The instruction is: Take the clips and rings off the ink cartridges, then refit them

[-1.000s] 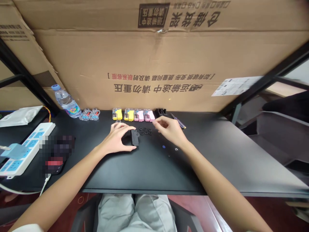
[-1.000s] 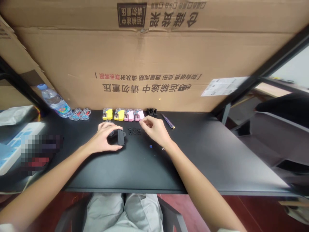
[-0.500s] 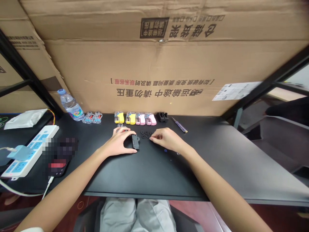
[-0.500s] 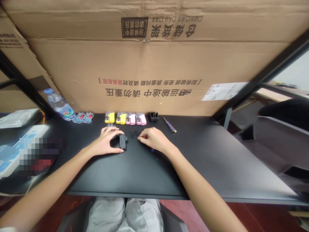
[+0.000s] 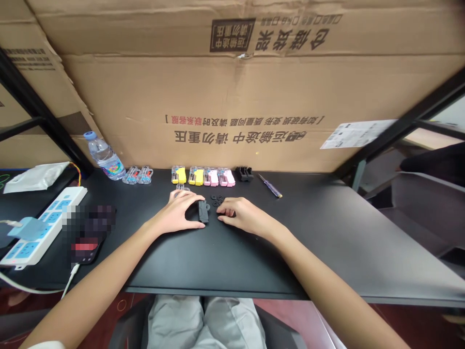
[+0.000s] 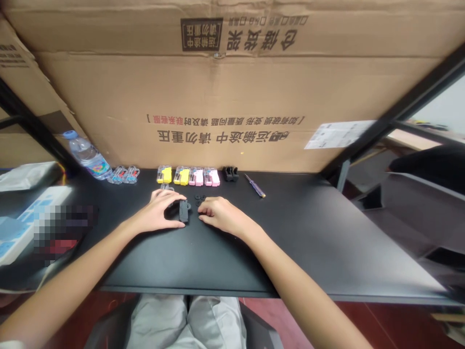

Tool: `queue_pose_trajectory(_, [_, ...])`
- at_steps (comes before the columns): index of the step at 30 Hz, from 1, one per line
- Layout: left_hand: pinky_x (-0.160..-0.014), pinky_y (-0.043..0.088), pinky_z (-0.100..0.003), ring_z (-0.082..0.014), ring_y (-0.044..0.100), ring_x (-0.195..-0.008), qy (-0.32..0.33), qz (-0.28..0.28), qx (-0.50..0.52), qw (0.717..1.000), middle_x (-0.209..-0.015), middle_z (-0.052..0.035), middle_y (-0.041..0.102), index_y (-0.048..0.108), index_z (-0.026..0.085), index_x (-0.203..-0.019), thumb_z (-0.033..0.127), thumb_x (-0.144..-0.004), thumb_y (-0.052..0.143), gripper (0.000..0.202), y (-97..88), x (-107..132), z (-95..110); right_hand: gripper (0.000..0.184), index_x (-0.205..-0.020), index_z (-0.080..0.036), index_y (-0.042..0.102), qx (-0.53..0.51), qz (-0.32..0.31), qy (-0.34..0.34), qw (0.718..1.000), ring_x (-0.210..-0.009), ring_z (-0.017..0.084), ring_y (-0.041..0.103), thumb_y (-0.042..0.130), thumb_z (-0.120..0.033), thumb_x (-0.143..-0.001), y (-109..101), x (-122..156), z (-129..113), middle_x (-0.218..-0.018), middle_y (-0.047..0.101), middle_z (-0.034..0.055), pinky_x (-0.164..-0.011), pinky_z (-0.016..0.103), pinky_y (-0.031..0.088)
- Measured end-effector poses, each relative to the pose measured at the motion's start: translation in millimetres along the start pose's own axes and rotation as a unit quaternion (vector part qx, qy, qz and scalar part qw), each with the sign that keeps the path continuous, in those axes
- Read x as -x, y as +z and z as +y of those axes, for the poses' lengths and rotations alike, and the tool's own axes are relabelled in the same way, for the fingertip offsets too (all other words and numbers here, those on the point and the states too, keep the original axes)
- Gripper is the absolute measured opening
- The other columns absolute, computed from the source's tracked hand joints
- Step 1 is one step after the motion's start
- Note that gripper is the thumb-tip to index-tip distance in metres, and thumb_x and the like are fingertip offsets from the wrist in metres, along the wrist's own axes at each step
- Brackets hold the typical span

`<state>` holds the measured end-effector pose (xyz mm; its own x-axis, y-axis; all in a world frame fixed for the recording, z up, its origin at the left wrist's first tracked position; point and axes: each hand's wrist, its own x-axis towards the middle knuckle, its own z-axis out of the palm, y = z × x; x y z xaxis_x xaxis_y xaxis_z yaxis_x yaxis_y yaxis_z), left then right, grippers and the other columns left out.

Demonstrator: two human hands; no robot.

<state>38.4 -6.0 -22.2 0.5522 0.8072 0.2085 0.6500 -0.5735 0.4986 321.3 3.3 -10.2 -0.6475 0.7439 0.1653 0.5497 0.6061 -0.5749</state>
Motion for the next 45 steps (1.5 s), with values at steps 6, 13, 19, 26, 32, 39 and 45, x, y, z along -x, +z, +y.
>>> queue_pose_trajectory(6, [-0.124,0.029,-0.056,-0.0350,0.050,-0.142,0.010,0.007,-0.007,1.000,-0.139,-0.0089,0.067,0.062,0.031,-0.138,0.050,-0.078,0.091,0.069,-1.1,-0.2,2.3,0.024,-0.102,-0.022,0.081,0.003,0.027,-0.002,1.000,-0.079,0.021,0.070,0.061,-0.015,-0.093,1.1,0.1,-5.2,-0.094,0.075,0.0075,-0.078,0.036,0.058])
queue_pose_trajectory(13, [-0.123,0.030,-0.057,-0.0355,0.053,-0.140,0.030,0.011,-0.009,0.999,-0.138,-0.0089,0.069,0.062,0.033,-0.141,0.051,-0.078,0.091,0.071,-0.4,-0.3,2.4,0.022,-0.108,-0.026,0.082,-0.230,0.141,0.020,0.963,-0.089,0.022,0.075,0.075,-0.041,-0.094,26.1,-7.8,-15.7,-0.104,0.073,0.0067,-0.087,0.039,0.065])
queue_pose_trajectory(19, [-0.124,0.029,-0.055,-0.0345,0.056,-0.137,0.064,0.015,-0.021,0.998,-0.139,-0.0099,0.069,0.062,0.030,-0.142,0.048,-0.080,0.091,0.070,-2.4,0.4,3.7,0.033,-0.112,-0.026,0.080,-0.290,0.157,0.067,0.941,-0.084,0.020,0.071,0.084,-0.047,-0.086,33.9,-11.1,-13.8,-0.100,0.068,0.0048,-0.087,0.040,0.065])
queue_pose_trajectory(26, [-0.123,0.029,-0.052,-0.0332,0.059,-0.135,0.077,0.024,-0.038,0.996,-0.138,-0.0101,0.070,0.062,0.028,-0.141,0.047,-0.081,0.091,0.070,-4.1,0.6,5.7,0.041,-0.111,-0.023,0.076,-0.352,0.133,0.102,0.921,-0.086,0.020,0.071,0.087,-0.050,-0.081,32.7,-12.5,-15.5,-0.094,0.072,0.0042,-0.092,0.042,0.063])
queue_pose_trajectory(32, [-0.123,0.029,-0.052,-0.0329,0.060,-0.133,0.081,0.032,-0.041,0.995,-0.136,-0.0093,0.072,0.062,0.028,-0.142,0.046,-0.082,0.090,0.069,-3.4,0.8,5.1,0.041,-0.107,-0.021,0.075,-0.355,0.146,0.113,0.916,-0.085,0.020,0.071,0.088,-0.049,-0.080,34.0,-13.8,-18.1,-0.093,0.074,0.0047,-0.090,0.041,0.062])
queue_pose_trajectory(39, [-0.123,0.030,-0.052,-0.0327,0.062,-0.131,0.096,0.037,-0.050,0.993,-0.134,-0.0095,0.073,0.063,0.026,-0.140,0.047,-0.079,0.092,0.071,-2.5,0.8,8.7,0.034,-0.107,-0.021,0.076,-0.340,0.155,0.104,0.922,-0.085,0.020,0.070,0.085,-0.044,-0.083,35.3,-13.9,-19.0,-0.093,0.073,0.0041,-0.086,0.038,0.061])
queue_pose_trajectory(45, [-0.122,0.032,-0.052,-0.0324,0.063,-0.131,0.108,0.050,-0.066,0.991,-0.133,-0.0108,0.073,0.064,0.025,-0.137,0.046,-0.079,0.092,0.067,-3.8,1.9,8.8,0.049,-0.120,-0.022,0.067,-0.403,0.117,0.131,0.898,-0.079,0.018,0.071,0.088,-0.041,-0.081,37.2,-15.3,-15.3,-0.092,0.073,0.0024,-0.085,0.039,0.062])
